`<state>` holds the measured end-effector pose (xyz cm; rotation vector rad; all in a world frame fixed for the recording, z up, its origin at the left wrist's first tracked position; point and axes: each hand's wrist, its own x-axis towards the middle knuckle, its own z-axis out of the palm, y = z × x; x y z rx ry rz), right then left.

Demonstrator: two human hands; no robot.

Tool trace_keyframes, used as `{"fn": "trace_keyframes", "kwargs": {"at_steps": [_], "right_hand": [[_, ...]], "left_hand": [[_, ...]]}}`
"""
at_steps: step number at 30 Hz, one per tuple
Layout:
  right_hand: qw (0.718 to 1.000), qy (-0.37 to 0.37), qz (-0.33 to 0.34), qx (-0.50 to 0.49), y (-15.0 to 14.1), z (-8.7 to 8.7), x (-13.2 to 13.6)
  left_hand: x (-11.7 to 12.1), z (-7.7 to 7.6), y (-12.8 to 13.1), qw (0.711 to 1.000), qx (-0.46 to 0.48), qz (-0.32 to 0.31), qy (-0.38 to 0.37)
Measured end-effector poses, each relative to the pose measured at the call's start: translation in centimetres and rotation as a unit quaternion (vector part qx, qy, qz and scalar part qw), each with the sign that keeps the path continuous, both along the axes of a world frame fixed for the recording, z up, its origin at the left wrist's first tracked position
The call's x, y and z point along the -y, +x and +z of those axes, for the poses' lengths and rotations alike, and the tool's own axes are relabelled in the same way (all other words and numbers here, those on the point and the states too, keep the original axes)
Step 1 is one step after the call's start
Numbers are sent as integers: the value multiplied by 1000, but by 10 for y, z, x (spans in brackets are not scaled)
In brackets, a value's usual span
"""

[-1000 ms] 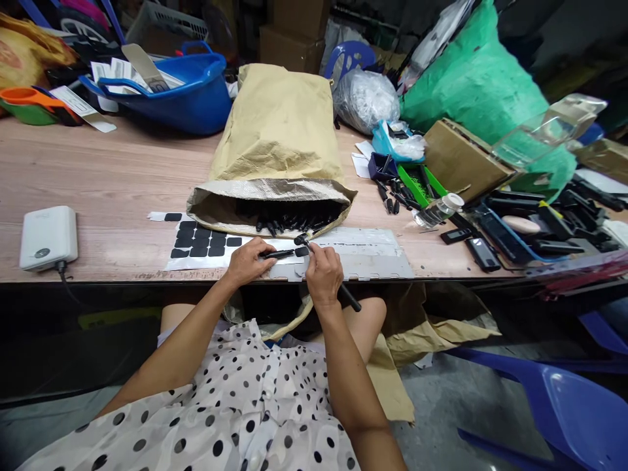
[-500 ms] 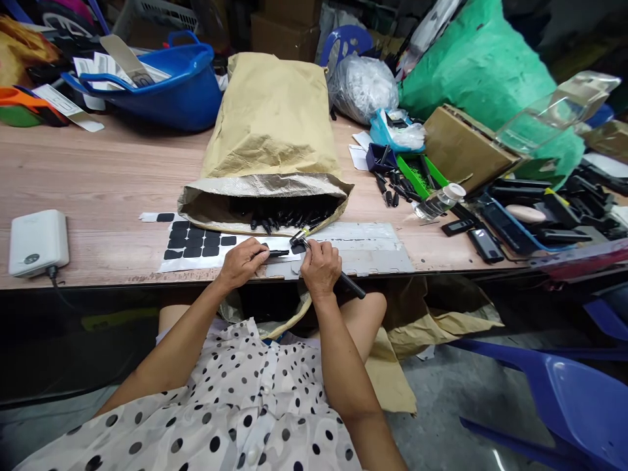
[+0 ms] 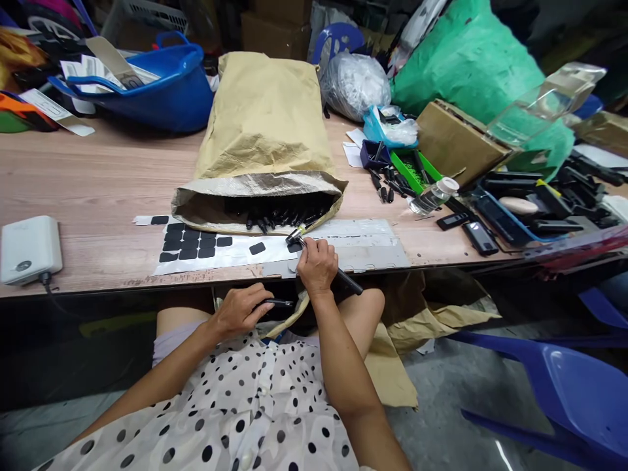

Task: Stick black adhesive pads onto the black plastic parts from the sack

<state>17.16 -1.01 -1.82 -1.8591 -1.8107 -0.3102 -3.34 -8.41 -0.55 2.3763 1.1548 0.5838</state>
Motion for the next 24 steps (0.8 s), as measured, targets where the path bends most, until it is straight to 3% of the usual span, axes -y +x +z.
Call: {"fn": "trace_keyframes", "kwargs": {"at_steps": [3,7,11,15,19,24], "right_hand": [[1000,6,-2,1,0,-1,0],[1000,10,-2,1,0,-1,-1],[1000,2,-3,-4,0,-1,-2],[1000,-3,1,-11,-1,-1,-3],[1000,-8,5,-21,-2,0,-3],[1000,-11,1,-22,-3,2,-3]], "left_hand": [[8,-9,3,995,-69,27,-61],[-10,7,13,996,28,79,-31],[-66,30,17,954,101,279,29],[-126,28,8,905,73,420,-5],[-146,13,0,895,59,442,-2],[-129,13,-11,895,51,442,6]]}}
